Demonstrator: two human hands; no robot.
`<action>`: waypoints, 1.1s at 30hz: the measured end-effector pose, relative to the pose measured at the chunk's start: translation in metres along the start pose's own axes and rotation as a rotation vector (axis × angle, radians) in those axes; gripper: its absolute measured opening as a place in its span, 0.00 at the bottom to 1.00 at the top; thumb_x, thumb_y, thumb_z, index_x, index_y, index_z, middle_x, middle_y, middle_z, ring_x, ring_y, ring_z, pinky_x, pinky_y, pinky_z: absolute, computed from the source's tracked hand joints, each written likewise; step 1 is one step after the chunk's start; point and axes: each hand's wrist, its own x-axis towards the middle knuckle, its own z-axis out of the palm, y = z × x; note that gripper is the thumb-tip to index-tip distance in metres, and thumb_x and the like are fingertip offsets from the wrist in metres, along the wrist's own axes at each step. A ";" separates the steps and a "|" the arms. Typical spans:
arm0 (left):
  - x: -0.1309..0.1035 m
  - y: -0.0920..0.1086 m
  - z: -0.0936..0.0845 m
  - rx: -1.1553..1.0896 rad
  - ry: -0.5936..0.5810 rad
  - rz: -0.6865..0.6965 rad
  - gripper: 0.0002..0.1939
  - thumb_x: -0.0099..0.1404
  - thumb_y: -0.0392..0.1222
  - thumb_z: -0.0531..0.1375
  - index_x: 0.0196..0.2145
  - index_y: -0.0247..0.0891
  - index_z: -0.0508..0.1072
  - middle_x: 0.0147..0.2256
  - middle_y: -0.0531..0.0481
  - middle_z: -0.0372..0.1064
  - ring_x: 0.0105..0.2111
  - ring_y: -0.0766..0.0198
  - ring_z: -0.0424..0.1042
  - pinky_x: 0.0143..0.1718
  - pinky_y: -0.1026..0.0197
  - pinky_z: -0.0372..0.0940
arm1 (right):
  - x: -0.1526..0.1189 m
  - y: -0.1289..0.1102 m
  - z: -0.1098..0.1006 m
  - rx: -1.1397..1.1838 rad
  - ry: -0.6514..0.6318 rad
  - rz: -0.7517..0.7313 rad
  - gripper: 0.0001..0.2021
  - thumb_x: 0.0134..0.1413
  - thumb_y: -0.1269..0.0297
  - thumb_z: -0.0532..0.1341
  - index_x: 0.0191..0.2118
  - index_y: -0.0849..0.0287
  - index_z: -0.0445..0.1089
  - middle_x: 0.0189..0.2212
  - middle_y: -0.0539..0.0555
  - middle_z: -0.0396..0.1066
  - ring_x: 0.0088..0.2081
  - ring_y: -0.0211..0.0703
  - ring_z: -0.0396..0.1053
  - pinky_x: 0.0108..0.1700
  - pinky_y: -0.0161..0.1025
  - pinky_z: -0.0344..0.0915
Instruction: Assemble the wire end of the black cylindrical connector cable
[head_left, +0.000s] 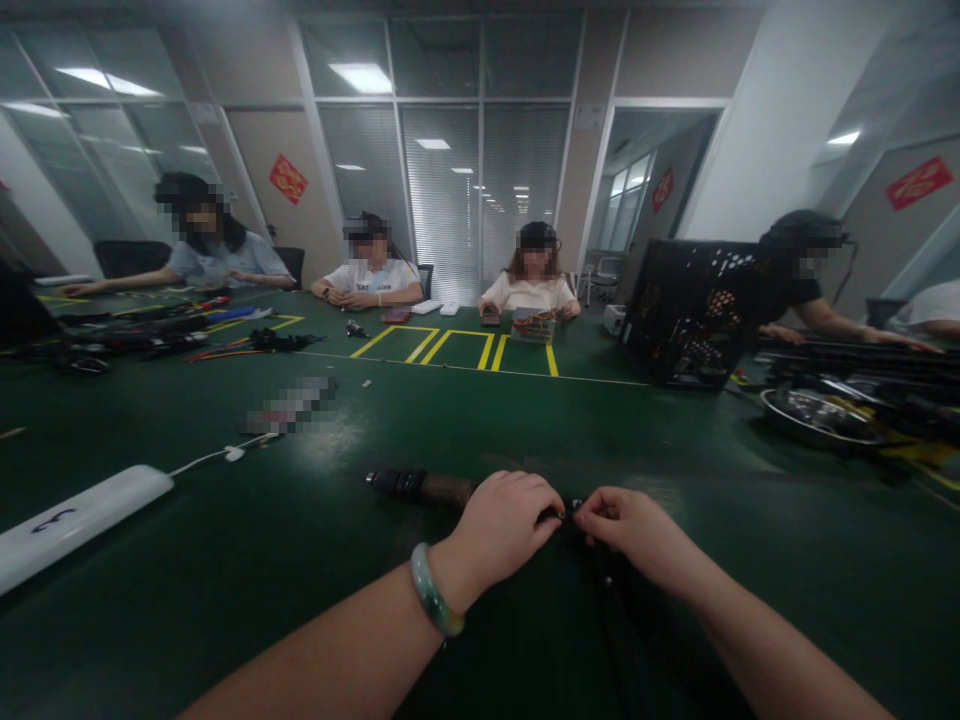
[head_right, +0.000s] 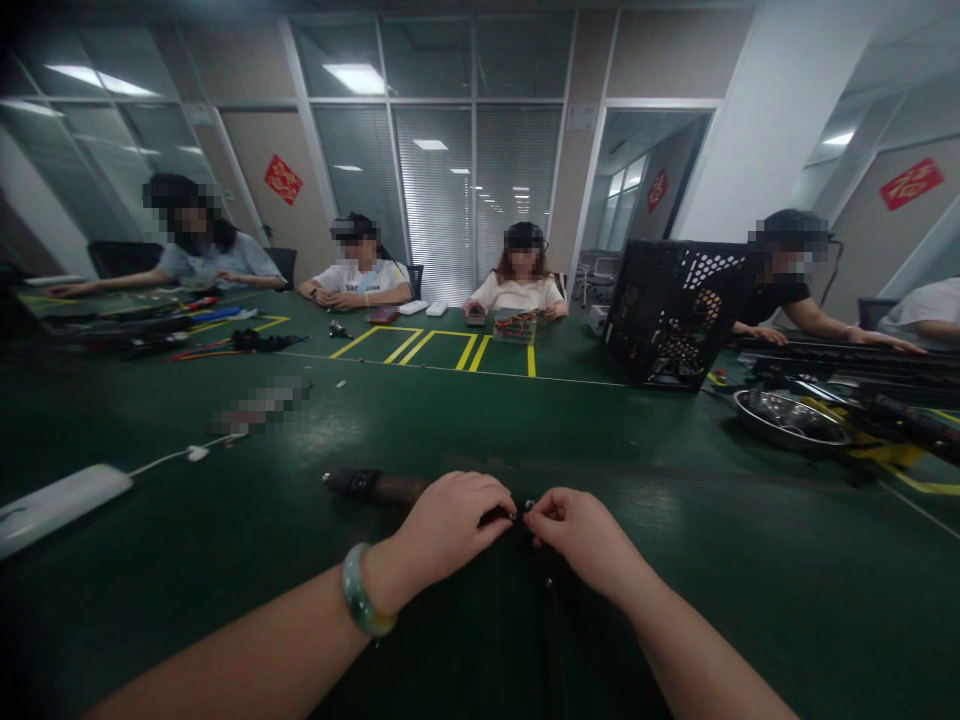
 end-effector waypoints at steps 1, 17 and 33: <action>0.000 0.000 0.000 -0.003 0.002 -0.003 0.05 0.66 0.42 0.60 0.39 0.42 0.73 0.39 0.53 0.71 0.41 0.60 0.69 0.44 0.56 0.61 | 0.000 0.001 0.000 0.000 0.002 0.004 0.11 0.55 0.57 0.60 0.33 0.60 0.72 0.26 0.51 0.74 0.26 0.37 0.67 0.26 0.31 0.57; 0.000 0.000 0.000 -0.004 0.001 -0.012 0.05 0.64 0.42 0.61 0.37 0.41 0.70 0.37 0.54 0.70 0.39 0.60 0.68 0.41 0.55 0.61 | 0.000 -0.003 0.002 -0.009 -0.023 -0.017 0.11 0.55 0.57 0.60 0.32 0.60 0.72 0.27 0.51 0.75 0.29 0.40 0.70 0.31 0.32 0.60; -0.001 0.003 -0.003 0.050 -0.027 0.000 0.04 0.66 0.41 0.57 0.39 0.39 0.70 0.37 0.51 0.69 0.39 0.60 0.68 0.41 0.56 0.62 | 0.000 -0.001 0.001 0.012 -0.060 -0.025 0.11 0.56 0.57 0.60 0.34 0.59 0.72 0.28 0.51 0.75 0.30 0.40 0.70 0.32 0.32 0.61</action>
